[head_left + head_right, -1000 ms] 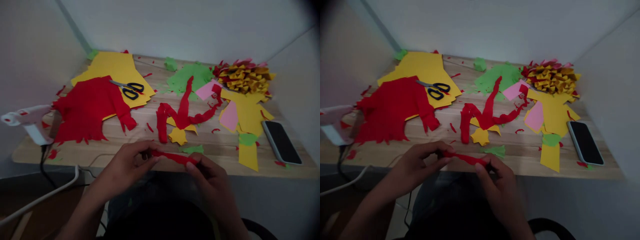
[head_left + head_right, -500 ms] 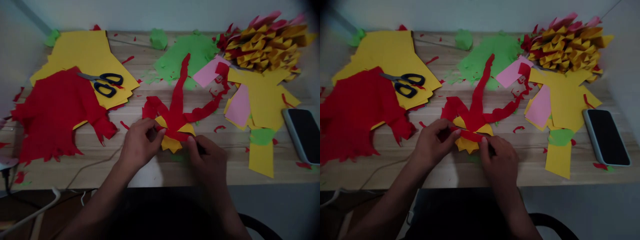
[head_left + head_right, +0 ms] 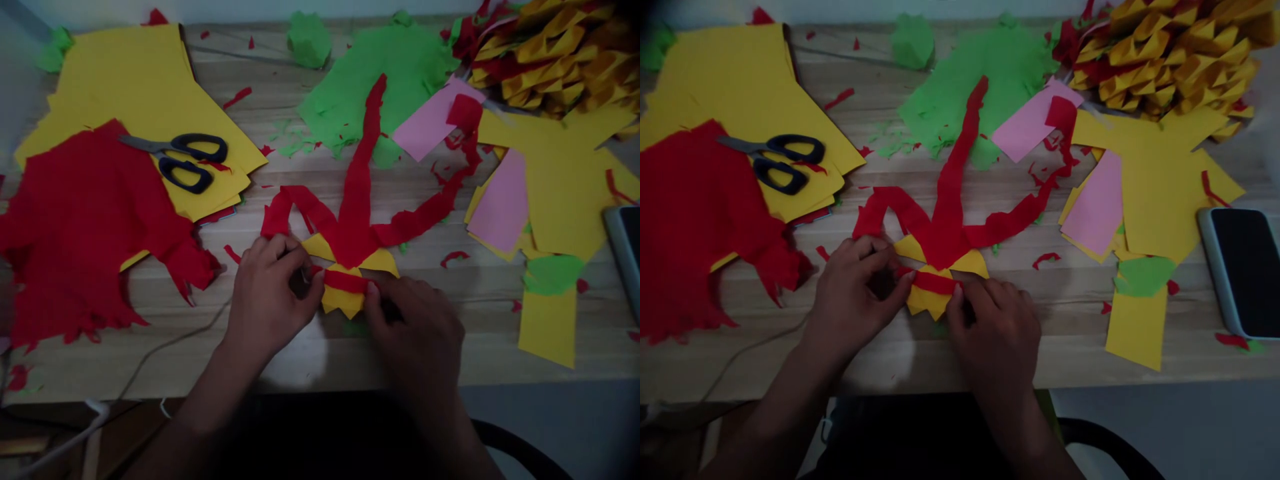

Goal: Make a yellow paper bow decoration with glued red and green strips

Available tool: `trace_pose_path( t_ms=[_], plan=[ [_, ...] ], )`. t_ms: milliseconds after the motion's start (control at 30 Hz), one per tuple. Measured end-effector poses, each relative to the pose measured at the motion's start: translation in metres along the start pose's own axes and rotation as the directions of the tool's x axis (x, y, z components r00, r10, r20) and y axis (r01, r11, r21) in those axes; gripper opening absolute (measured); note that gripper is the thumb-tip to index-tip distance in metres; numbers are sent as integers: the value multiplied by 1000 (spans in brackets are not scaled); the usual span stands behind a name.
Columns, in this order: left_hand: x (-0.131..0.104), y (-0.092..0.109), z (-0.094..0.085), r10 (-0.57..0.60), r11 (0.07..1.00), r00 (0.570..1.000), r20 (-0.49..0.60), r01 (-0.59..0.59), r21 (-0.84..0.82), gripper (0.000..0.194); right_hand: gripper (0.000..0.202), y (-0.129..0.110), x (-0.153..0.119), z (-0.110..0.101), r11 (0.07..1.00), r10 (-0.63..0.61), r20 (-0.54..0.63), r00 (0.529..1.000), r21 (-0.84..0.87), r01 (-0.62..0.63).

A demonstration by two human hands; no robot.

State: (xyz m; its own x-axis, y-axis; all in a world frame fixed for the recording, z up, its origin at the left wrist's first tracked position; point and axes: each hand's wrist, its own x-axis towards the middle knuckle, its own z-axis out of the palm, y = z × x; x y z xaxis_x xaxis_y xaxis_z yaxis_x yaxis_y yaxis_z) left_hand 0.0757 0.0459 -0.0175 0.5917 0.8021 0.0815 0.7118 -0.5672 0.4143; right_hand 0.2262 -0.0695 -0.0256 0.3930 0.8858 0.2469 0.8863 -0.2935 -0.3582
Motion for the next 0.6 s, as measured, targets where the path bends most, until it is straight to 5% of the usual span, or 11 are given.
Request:
trace_pose_path(
  t_ms=[300, 433, 600],
  plan=[
    [0, -4, -1, -30, 986, 997, -66, 19, -164, 12, 17, -2, 1, 1, 999, 43, -15, 999, -17, -43],
    [-8, 3, -5, 106, 989, 969, -221, -126, -77, 16, 20, -3, 2, 2, 998, 70, -12, 997, -5, -70],
    [-25, 18, 2, 273, 962, 960, -56, -274, -9, 20, 24, -2, 2, 1, 998, 65, 3, 998, -14, -65]
  ],
)
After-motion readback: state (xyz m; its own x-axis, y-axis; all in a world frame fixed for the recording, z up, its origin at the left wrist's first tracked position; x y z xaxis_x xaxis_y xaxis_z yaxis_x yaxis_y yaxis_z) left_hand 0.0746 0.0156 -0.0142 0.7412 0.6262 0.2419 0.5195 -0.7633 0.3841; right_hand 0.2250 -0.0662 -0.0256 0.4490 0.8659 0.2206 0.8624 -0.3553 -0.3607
